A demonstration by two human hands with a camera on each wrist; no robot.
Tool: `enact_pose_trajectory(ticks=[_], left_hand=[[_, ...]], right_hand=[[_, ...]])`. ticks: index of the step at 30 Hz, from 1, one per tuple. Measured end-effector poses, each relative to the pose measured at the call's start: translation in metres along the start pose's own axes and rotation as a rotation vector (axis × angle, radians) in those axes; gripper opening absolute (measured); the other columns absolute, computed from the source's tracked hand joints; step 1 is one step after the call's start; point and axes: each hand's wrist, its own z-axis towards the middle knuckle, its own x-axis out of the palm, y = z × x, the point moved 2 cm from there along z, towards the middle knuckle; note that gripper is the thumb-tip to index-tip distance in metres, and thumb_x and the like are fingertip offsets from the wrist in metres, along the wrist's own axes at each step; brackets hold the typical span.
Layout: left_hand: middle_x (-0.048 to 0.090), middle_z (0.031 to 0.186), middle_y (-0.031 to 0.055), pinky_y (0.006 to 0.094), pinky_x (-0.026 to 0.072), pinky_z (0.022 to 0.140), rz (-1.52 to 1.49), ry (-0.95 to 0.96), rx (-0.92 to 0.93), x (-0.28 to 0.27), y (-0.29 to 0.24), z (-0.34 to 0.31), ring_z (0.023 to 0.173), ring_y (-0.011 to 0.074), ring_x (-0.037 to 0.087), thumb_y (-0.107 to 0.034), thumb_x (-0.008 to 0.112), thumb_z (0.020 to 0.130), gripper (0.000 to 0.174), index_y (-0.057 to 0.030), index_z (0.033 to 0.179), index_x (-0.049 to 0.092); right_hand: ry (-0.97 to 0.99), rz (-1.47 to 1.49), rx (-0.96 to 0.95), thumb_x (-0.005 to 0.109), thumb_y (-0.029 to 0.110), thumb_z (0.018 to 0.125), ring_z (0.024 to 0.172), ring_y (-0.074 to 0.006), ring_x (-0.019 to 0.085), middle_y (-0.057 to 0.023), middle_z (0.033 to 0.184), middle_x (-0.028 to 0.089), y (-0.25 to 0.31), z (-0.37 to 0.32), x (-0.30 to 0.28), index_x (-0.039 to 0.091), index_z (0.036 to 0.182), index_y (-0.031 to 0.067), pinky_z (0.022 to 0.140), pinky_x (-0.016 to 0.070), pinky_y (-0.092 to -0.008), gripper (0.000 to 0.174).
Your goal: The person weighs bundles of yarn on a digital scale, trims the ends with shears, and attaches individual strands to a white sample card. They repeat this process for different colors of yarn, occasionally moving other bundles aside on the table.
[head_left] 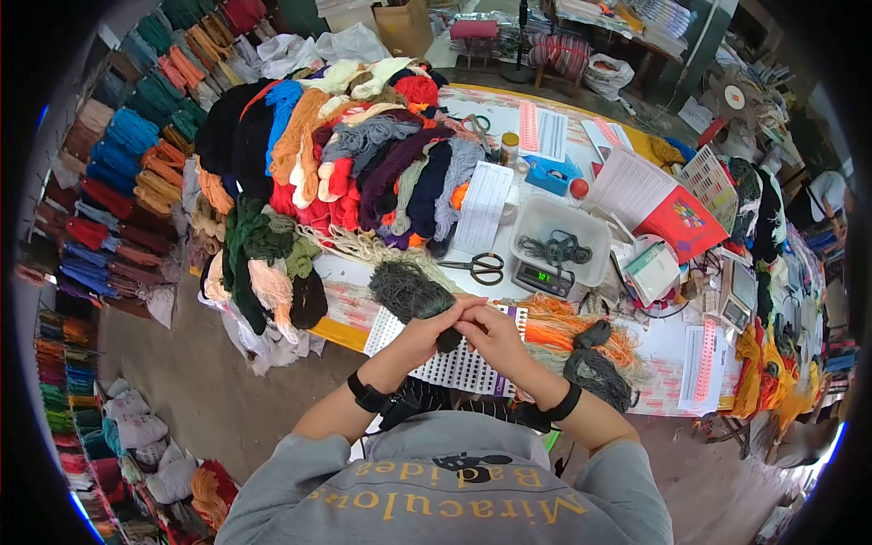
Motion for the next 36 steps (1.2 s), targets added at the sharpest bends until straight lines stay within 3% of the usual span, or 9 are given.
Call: enact_pose_trajectory(ticks=[9, 22, 24, 27, 29, 30, 31, 34, 36], left_hand=[[0.054, 0.116, 0.0093, 0.0321, 0.0394, 0.094, -0.117, -0.055, -0.009, -0.003, 0.007, -0.006, 0.108, 0.0174, 0.051, -0.029, 0.040, 0.096, 0.039, 0.0015, 0.117, 0.053], [0.057, 0.111, 0.0097, 0.0320, 0.0404, 0.092, -0.154, -0.059, 0.002, -0.007, 0.013, -0.004, 0.104, 0.0170, 0.053, -0.031, 0.036, 0.097, 0.041, 0.0029, 0.115, 0.052], [0.057, 0.109, 0.0108, 0.0320, 0.0400, 0.092, -0.075, -0.064, 0.118, -0.013, 0.013, -0.002, 0.103, 0.0183, 0.054, -0.031, 0.036, 0.097, 0.041, 0.0022, 0.111, 0.054], [0.058, 0.097, 0.0113, 0.0319, 0.0423, 0.087, -0.260, -0.166, 0.103, -0.020, 0.006, -0.005, 0.092, 0.0185, 0.055, -0.030, 0.037, 0.097, 0.037, 0.0013, 0.103, 0.055], [0.056, 0.089, 0.0104, 0.0313, 0.0427, 0.082, -0.286, -0.149, 0.076, -0.029, 0.001, -0.012, 0.085, 0.0180, 0.054, -0.030, 0.037, 0.097, 0.035, 0.0006, 0.099, 0.055], [0.055, 0.080, 0.0094, 0.0307, 0.0431, 0.077, -0.311, -0.132, 0.049, -0.031, 0.000, -0.014, 0.078, 0.0175, 0.053, -0.029, 0.038, 0.097, 0.033, -0.0001, 0.095, 0.055], [0.048, 0.067, 0.0050, 0.0273, 0.0401, 0.063, -0.327, -0.180, 0.040, -0.024, -0.006, -0.015, 0.061, 0.0132, 0.045, -0.027, 0.039, 0.096, 0.030, -0.0013, 0.089, 0.053], [0.046, 0.064, 0.0029, 0.0243, 0.0354, 0.056, -0.361, -0.137, 0.019, -0.028, -0.010, -0.020, 0.054, 0.0097, 0.040, -0.026, 0.039, 0.096, 0.029, -0.0017, 0.088, 0.052], [0.046, 0.064, 0.0019, 0.0225, 0.0331, 0.052, -0.352, -0.165, 0.023, -0.028, -0.008, -0.021, 0.050, 0.0071, 0.037, -0.025, 0.039, 0.096, 0.029, -0.0016, 0.087, 0.052]], right_hand=[[0.027, 0.136, 0.064, 0.056, 0.007, 0.085, 0.057, -0.0099, 0.054, -0.0051, 0.081, 0.054, -0.008, -0.006, -0.003, 0.057, 0.087, -0.0014, 0.052, 0.0435, -0.0231, 0.008], [-0.005, 0.198, 0.043, 0.053, 0.010, 0.088, 0.057, -0.0095, 0.055, -0.0038, 0.078, 0.053, -0.018, -0.010, -0.010, 0.057, 0.090, -0.0006, 0.052, 0.0438, -0.0226, 0.011], [0.018, 0.210, 0.193, 0.052, 0.014, 0.090, 0.060, -0.0103, 0.058, -0.0037, 0.077, 0.055, -0.027, -0.010, -0.016, 0.057, 0.092, 0.0010, 0.053, 0.0445, -0.0230, 0.014], [-0.087, 0.120, 0.278, 0.053, 0.019, 0.089, 0.063, -0.0101, 0.060, -0.0039, 0.078, 0.058, -0.076, 0.003, -0.048, 0.055, 0.097, 0.0033, 0.055, 0.0451, -0.0222, 0.017], [-0.305, 0.002, 0.386, 0.056, 0.021, 0.087, 0.072, -0.0176, 0.063, -0.0082, 0.086, 0.062, -0.141, 0.008, -0.088, 0.051, 0.102, 0.0046, 0.063, 0.0474, -0.0285, 0.023], [-0.410, -0.234, 0.347, 0.056, 0.021, 0.085, 0.078, -0.0227, 0.063, -0.0109, 0.090, 0.062, -0.190, 0.011, -0.113, 0.050, 0.104, 0.0052, 0.067, 0.0470, -0.0324, 0.025], [-0.511, -0.470, 0.304, 0.057, 0.021, 0.084, 0.084, -0.0277, 0.062, -0.0136, 0.093, 0.063, -0.223, 0.010, -0.135, 0.048, 0.106, 0.0059, 0.072, 0.0466, -0.0363, 0.028], [-0.556, -0.629, 0.359, 0.059, 0.020, 0.081, 0.094, -0.0340, 0.058, -0.0173, 0.097, 0.062, -0.241, 0.009, -0.160, 0.047, 0.109, 0.0070, 0.079, 0.0435, -0.0410, 0.033], [-0.535, -0.683, 0.320, 0.060, 0.019, 0.081, 0.090, -0.0327, 0.059, -0.0179, 0.096, 0.062, -0.267, 0.014, -0.166, 0.048, 0.108, 0.0056, 0.076, 0.0446, -0.0401, 0.033]])
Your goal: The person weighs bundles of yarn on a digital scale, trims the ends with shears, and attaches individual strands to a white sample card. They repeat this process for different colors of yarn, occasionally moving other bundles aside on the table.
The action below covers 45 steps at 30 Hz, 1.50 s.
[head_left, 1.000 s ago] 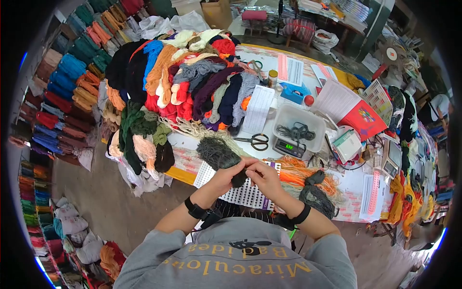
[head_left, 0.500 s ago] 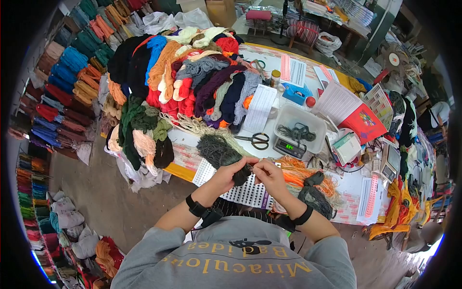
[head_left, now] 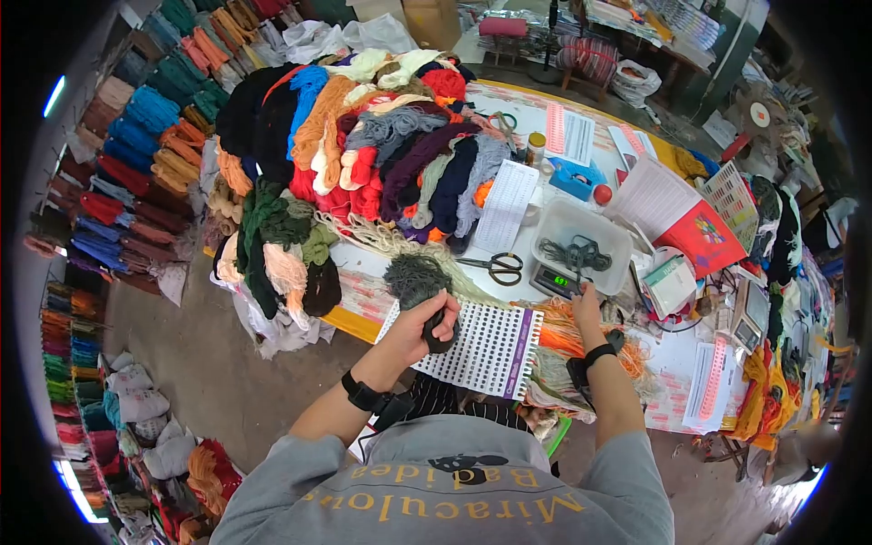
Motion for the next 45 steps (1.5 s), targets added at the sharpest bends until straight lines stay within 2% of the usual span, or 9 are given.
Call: enact_pose_trajectory(ticks=[2, 5, 9, 12, 14, 19, 31, 41, 45], left_hand=[[0.046, 0.063, 0.0017, 0.0226, 0.0335, 0.053, -0.007, -0.008, -0.037, -0.002, 0.001, -0.001, 0.050, 0.0072, 0.038, -0.025, 0.038, 0.097, 0.029, -0.0013, 0.087, 0.053], [0.044, 0.063, 0.0007, 0.0216, 0.0333, 0.052, 0.041, -0.045, -0.058, 0.000, 0.003, 0.002, 0.050, 0.0062, 0.037, -0.025, 0.039, 0.097, 0.030, 0.0002, 0.091, 0.054], [0.045, 0.069, -0.0007, 0.0204, 0.0334, 0.052, 0.111, -0.079, -0.120, 0.000, 0.015, 0.016, 0.053, 0.0049, 0.038, -0.026, 0.040, 0.096, 0.033, 0.0031, 0.103, 0.055], [0.048, 0.076, -0.0019, 0.0204, 0.0340, 0.052, 0.131, -0.051, -0.165, 0.000, 0.028, 0.024, 0.057, 0.0046, 0.041, -0.026, 0.043, 0.095, 0.035, 0.0038, 0.109, 0.054], [0.050, 0.076, -0.0017, 0.0208, 0.0350, 0.053, 0.164, -0.076, -0.219, 0.012, 0.029, 0.024, 0.058, 0.0051, 0.043, -0.028, 0.049, 0.093, 0.031, 0.0006, 0.103, 0.057], [0.052, 0.069, -0.0024, 0.0199, 0.0354, 0.052, 0.197, -0.178, -0.066, 0.018, 0.029, 0.024, 0.056, 0.0057, 0.043, -0.017, 0.064, 0.085, 0.013, -0.0046, 0.086, 0.060], [0.050, 0.063, -0.0025, 0.0209, 0.0340, 0.051, 0.232, -0.317, -0.030, 0.012, 0.025, 0.016, 0.056, 0.0064, 0.043, -0.023, 0.064, 0.085, 0.021, -0.0036, 0.076, 0.062], [0.053, 0.069, 0.0002, 0.0218, 0.0398, 0.059, 0.248, -0.260, -0.018, 0.008, 0.025, 0.018, 0.064, 0.0089, 0.049, -0.025, 0.061, 0.087, 0.024, -0.0022, 0.083, 0.062], [0.058, 0.079, 0.0020, 0.0230, 0.0452, 0.069, 0.117, -0.133, 0.065, 0.011, 0.019, 0.018, 0.077, 0.0116, 0.056, -0.023, 0.059, 0.087, 0.020, -0.0038, 0.089, 0.061]], right_hand=[[-0.005, -0.040, -0.053, 0.060, 0.017, 0.080, 0.087, -0.0314, 0.060, -0.0184, 0.094, 0.061, -0.015, 0.009, 0.022, 0.049, 0.107, 0.0043, 0.073, 0.0457, -0.0392, 0.032], [0.162, 0.154, 0.158, 0.061, 0.017, 0.081, 0.072, -0.0238, 0.061, -0.0143, 0.086, 0.061, -0.012, 0.011, 0.037, 0.052, 0.103, 0.0007, 0.061, 0.0471, -0.0334, 0.029], [0.462, 0.919, 0.259, 0.057, 0.019, 0.087, 0.054, -0.0083, 0.055, -0.0031, 0.072, 0.059, 0.137, -0.049, -0.015, 0.055, 0.094, 0.0017, 0.048, 0.0407, -0.0195, 0.019], [0.774, 1.090, 0.231, 0.052, 0.020, 0.091, 0.056, -0.0078, 0.055, -0.0034, 0.073, 0.060, 0.214, -0.089, -0.060, 0.056, 0.089, 0.0033, 0.050, 0.0411, -0.0185, 0.017], [0.758, 1.125, 0.224, 0.050, 0.019, 0.091, 0.058, -0.0087, 0.057, -0.0051, 0.073, 0.062, 0.251, -0.112, -0.081, 0.056, 0.088, 0.0021, 0.052, 0.0429, -0.0185, 0.018], [0.805, 1.103, 0.180, 0.047, 0.018, 0.093, 0.063, -0.0131, 0.062, -0.0094, 0.081, 0.063, 0.262, -0.128, -0.084, 0.052, 0.094, 0.0015, 0.054, 0.0459, -0.0202, 0.018], [0.853, 1.071, 0.152, 0.049, 0.018, 0.092, 0.059, -0.0147, 0.061, -0.0084, 0.076, 0.061, 0.264, -0.129, -0.075, 0.049, 0.094, 0.0012, 0.053, 0.0451, -0.0210, 0.017], [0.803, 1.152, 0.201, 0.047, 0.018, 0.093, 0.060, -0.0144, 0.061, -0.0094, 0.079, 0.062, 0.263, -0.127, -0.079, 0.049, 0.093, 0.0021, 0.053, 0.0454, -0.0210, 0.016], [0.767, 1.214, 0.249, 0.045, 0.019, 0.094, 0.061, -0.0142, 0.062, -0.0110, 0.083, 0.063, 0.259, -0.125, -0.080, 0.050, 0.096, 0.0015, 0.054, 0.0454, -0.0206, 0.018]])
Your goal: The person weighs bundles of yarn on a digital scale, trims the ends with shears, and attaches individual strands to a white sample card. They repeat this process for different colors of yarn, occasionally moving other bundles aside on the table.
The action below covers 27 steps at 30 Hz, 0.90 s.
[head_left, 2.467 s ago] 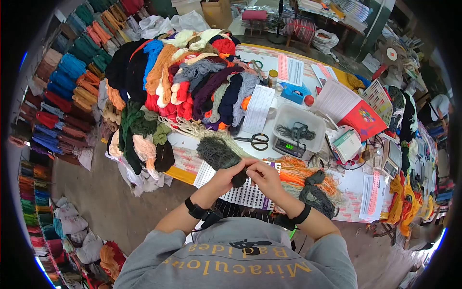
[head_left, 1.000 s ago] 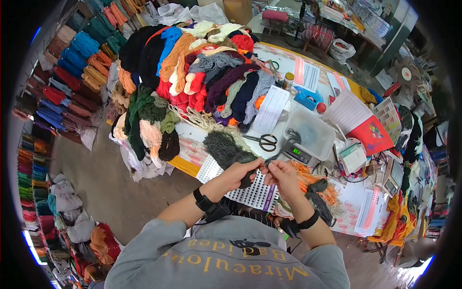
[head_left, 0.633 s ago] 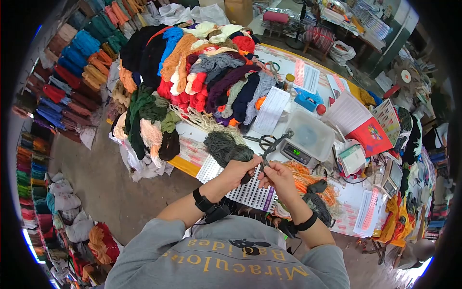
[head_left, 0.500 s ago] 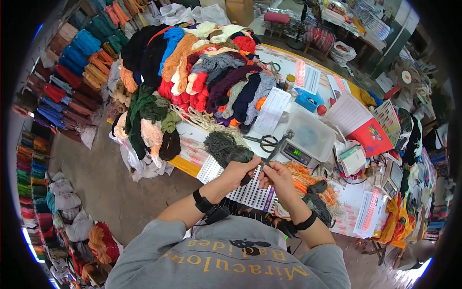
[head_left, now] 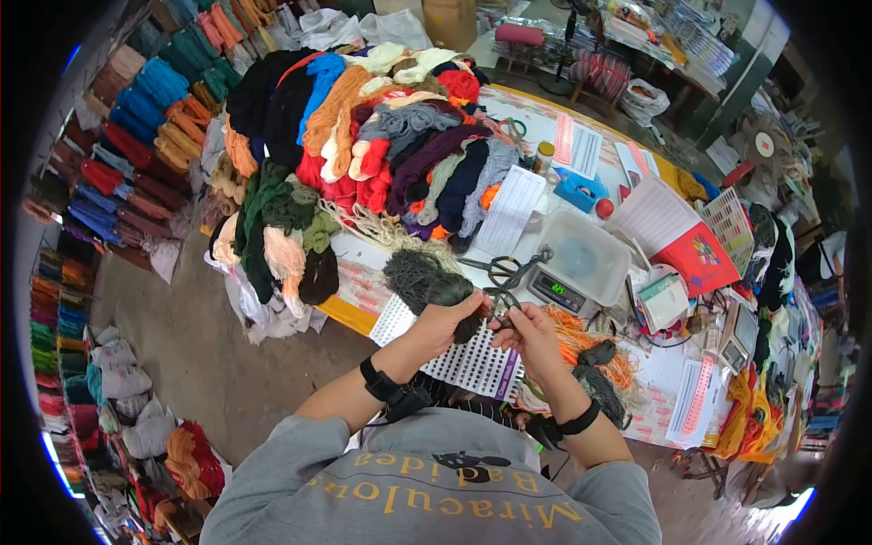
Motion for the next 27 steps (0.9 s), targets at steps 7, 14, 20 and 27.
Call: enact_pose_trajectory(ticks=[7, 14, 20, 27], left_hand=[[0.061, 0.085, 0.0039, 0.0259, 0.0450, 0.074, 0.151, 0.005, 0.027, 0.0064, -0.0033, -0.0020, 0.080, 0.0123, 0.056, -0.022, 0.060, 0.087, 0.021, -0.0025, 0.093, 0.062], [0.061, 0.084, 0.0038, 0.0263, 0.0448, 0.075, 0.139, -0.026, 0.019, 0.0069, -0.0029, -0.0064, 0.080, 0.0130, 0.056, -0.021, 0.061, 0.086, 0.021, -0.0004, 0.092, 0.062], [0.061, 0.084, 0.0044, 0.0265, 0.0450, 0.075, 0.101, -0.044, -0.001, 0.0037, -0.0015, -0.0056, 0.079, 0.0133, 0.055, -0.021, 0.060, 0.087, 0.022, 0.0004, 0.092, 0.062], [0.059, 0.081, 0.0040, 0.0260, 0.0452, 0.074, 0.091, -0.039, 0.001, 0.0004, 0.0020, -0.0030, 0.078, 0.0128, 0.055, -0.023, 0.059, 0.087, 0.023, 0.0000, 0.091, 0.062]], right_hand=[[0.053, -0.088, 0.029, 0.052, 0.019, 0.091, 0.056, -0.0128, 0.059, -0.0076, 0.076, 0.061, -0.0017, -0.0021, 0.0050, 0.052, 0.093, 0.0018, 0.052, 0.0448, -0.0206, 0.017], [0.039, -0.105, -0.017, 0.052, 0.018, 0.091, 0.053, -0.0119, 0.057, -0.0052, 0.068, 0.058, -0.0019, -0.0030, 0.0073, 0.050, 0.089, 0.0025, 0.050, 0.0447, -0.0215, 0.016], [0.038, -0.121, -0.021, 0.050, 0.019, 0.092, 0.053, -0.0120, 0.056, -0.0054, 0.069, 0.058, -0.0016, -0.0031, 0.0076, 0.049, 0.088, 0.0028, 0.051, 0.0451, -0.0216, 0.017], [0.033, -0.143, -0.047, 0.048, 0.023, 0.093, 0.055, -0.0126, 0.057, -0.0062, 0.072, 0.058, -0.0013, -0.0042, 0.0073, 0.049, 0.089, 0.0026, 0.052, 0.0451, -0.0219, 0.021]])
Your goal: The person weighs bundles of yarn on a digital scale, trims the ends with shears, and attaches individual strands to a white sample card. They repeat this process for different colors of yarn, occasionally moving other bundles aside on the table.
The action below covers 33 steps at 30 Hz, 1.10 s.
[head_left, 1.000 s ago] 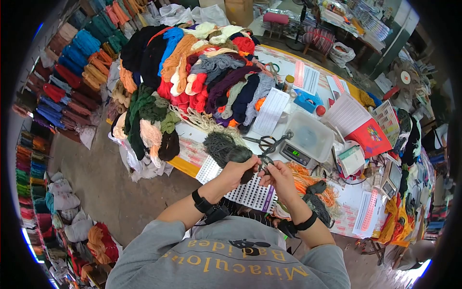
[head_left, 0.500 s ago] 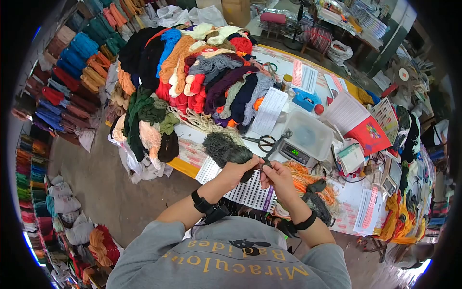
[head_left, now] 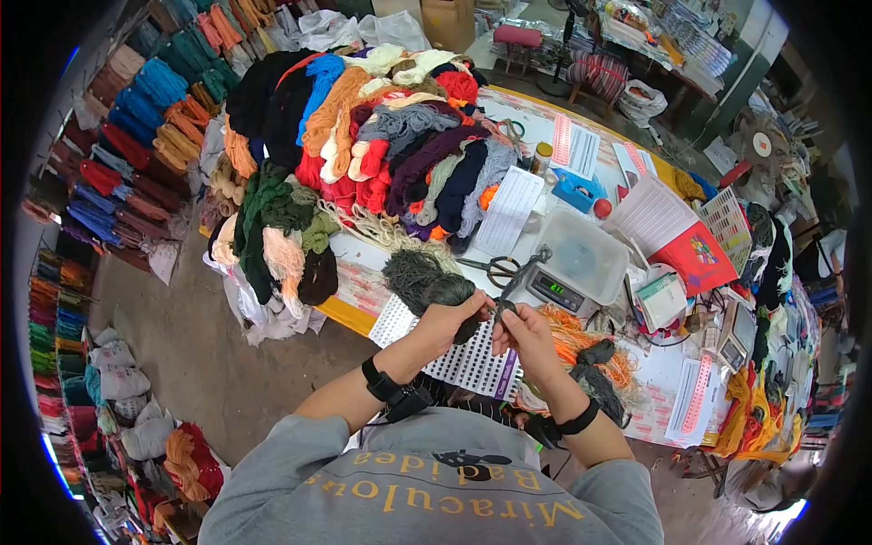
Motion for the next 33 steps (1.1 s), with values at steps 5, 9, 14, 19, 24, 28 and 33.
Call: enact_pose_trajectory(ticks=[5, 9, 14, 19, 24, 28, 33], left_hand=[[0.058, 0.080, 0.0034, 0.0256, 0.0449, 0.073, 0.023, 0.000, 0.001, -0.002, 0.003, 0.002, 0.077, 0.0121, 0.054, -0.023, 0.058, 0.088, 0.024, -0.0002, 0.091, 0.062], [0.058, 0.078, 0.0020, 0.0239, 0.0439, 0.071, 0.102, -0.017, 0.021, 0.002, 0.001, 0.001, 0.075, 0.0103, 0.053, -0.022, 0.058, 0.089, 0.022, -0.0008, 0.089, 0.063], [0.058, 0.076, 0.0010, 0.0227, 0.0430, 0.069, 0.121, -0.037, 0.013, 0.002, 0.001, 0.002, 0.073, 0.0091, 0.052, -0.023, 0.058, 0.088, 0.023, -0.0011, 0.088, 0.064], [0.058, 0.078, 0.0013, 0.0225, 0.0428, 0.069, 0.121, -0.097, -0.047, 0.006, -0.002, -0.001, 0.074, 0.0091, 0.052, -0.025, 0.059, 0.088, 0.024, -0.0016, 0.089, 0.065], [0.059, 0.081, 0.0023, 0.0239, 0.0435, 0.071, 0.114, -0.032, 0.012, 0.003, 0.000, 0.002, 0.076, 0.0100, 0.053, -0.024, 0.056, 0.090, 0.023, -0.0018, 0.089, 0.062], [0.059, 0.087, 0.0049, 0.0268, 0.0448, 0.074, 0.034, 0.119, 0.115, 0.004, -0.004, 0.001, 0.077, 0.0110, 0.055, -0.024, 0.052, 0.092, 0.023, -0.0025, 0.093, 0.060], [0.059, 0.099, 0.0106, 0.0295, 0.0468, 0.075, -0.171, 0.287, 0.074, 0.001, -0.011, 0.002, 0.078, 0.0129, 0.058, -0.028, 0.046, 0.094, 0.030, -0.0029, 0.110, 0.051]], right_hand=[[0.018, -0.018, 0.031, 0.049, 0.023, 0.093, 0.055, -0.0125, 0.058, -0.0054, 0.070, 0.058, -0.001, 0.000, 0.001, 0.050, 0.089, 0.0026, 0.052, 0.0448, -0.0217, 0.020], [0.030, -0.044, 0.039, 0.049, 0.021, 0.093, 0.055, -0.0124, 0.058, -0.0048, 0.069, 0.058, -0.001, 0.000, 0.001, 0.050, 0.089, 0.0031, 0.052, 0.0451, -0.0217, 0.019], [0.013, -0.004, 0.022, 0.048, 0.021, 0.093, 0.055, -0.0129, 0.058, -0.0055, 0.070, 0.059, 0.000, 0.001, -0.001, 0.049, 0.088, 0.0035, 0.052, 0.0454, -0.0220, 0.018], [-0.005, 0.014, 0.004, 0.046, 0.021, 0.094, 0.056, -0.0134, 0.058, -0.0060, 0.071, 0.059, 0.000, 0.000, -0.002, 0.049, 0.087, 0.0034, 0.052, 0.0457, -0.0223, 0.019], [-0.006, 0.064, 0.011, 0.045, 0.021, 0.094, 0.057, -0.0150, 0.060, -0.0078, 0.073, 0.060, -0.005, 0.002, -0.006, 0.048, 0.089, 0.0033, 0.053, 0.0462, -0.0227, 0.019], [-0.069, 0.145, 0.025, 0.044, 0.021, 0.095, 0.058, -0.0150, 0.060, -0.0092, 0.076, 0.061, -0.001, 0.000, -0.004, 0.047, 0.090, 0.0034, 0.053, 0.0462, -0.0222, 0.018], [-0.234, 0.323, 0.009, 0.046, 0.021, 0.094, 0.055, -0.0138, 0.059, -0.0091, 0.075, 0.060, -0.002, -0.001, -0.011, 0.047, 0.090, 0.0035, 0.047, 0.0439, -0.0212, 0.018]])
